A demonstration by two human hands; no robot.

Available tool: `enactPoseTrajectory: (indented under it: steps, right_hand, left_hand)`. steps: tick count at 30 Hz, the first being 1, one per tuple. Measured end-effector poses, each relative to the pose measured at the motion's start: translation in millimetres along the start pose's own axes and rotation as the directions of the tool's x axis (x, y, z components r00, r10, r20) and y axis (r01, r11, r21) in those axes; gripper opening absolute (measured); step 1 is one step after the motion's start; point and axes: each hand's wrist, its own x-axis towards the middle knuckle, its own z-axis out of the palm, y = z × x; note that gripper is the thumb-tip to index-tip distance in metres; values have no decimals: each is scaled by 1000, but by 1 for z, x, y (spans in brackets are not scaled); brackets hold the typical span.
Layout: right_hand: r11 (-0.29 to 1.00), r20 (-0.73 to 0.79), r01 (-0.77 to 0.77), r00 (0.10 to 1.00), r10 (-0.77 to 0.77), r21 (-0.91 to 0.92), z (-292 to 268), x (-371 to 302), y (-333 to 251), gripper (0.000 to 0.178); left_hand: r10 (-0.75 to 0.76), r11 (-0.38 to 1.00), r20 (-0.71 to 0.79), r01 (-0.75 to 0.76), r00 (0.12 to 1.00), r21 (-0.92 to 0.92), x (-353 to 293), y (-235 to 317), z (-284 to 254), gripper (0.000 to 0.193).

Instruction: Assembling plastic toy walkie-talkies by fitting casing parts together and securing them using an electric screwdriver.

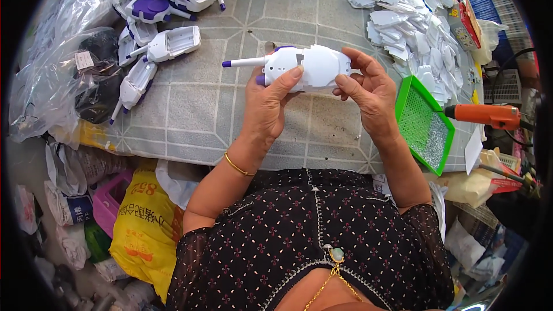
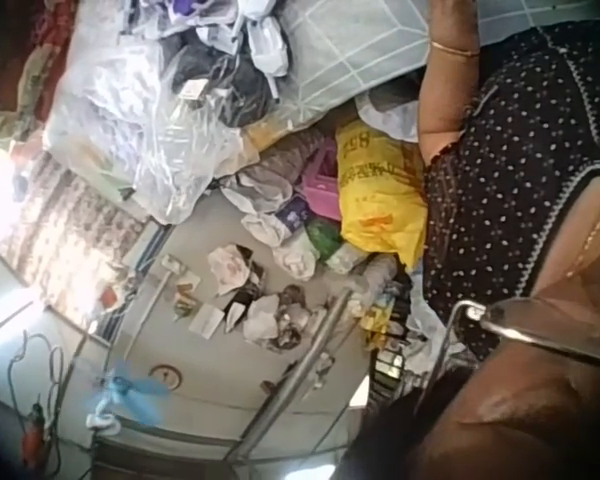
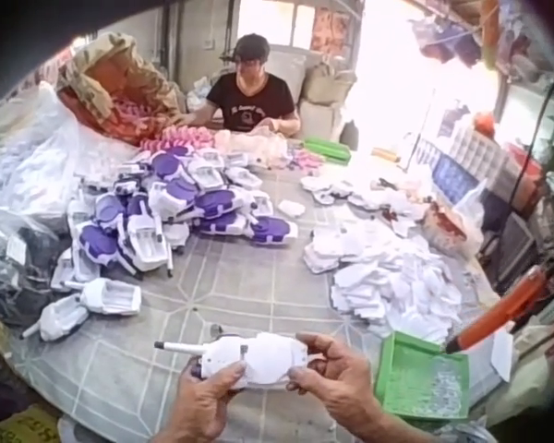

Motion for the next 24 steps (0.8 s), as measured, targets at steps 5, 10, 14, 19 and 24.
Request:
enactPoseTrajectory:
  steps: [5, 10, 14, 19, 24]
  right_hand:
    - [990, -3, 55, 998, -56, -132, 3, -1, 4, 54]
    - [935, 6, 96, 995, -100, -342, 2, 1, 4, 51]
    - [908, 40, 113, 994, -106, -403, 0, 1, 5, 50]
    - [895, 65, 159, 987, -145, -417, -1, 4, 3, 48]
    - [942, 73, 65, 996, -43, -328, -8, 6, -3, 45]
  left_hand:
    - [7, 1000, 8, -7, 1000, 0, 2, -3, -1, 59]
    - [109, 990, 23, -110, 994, 84, -2, -4, 1, 59]
    - [167, 980, 63, -172, 984, 100, -4, -4, 4, 57]
    - [185, 977, 67, -191, 980, 98, -5, -4, 4, 58]
    - [157, 975, 71, -165, 985, 145, -4, -5, 4, 59]
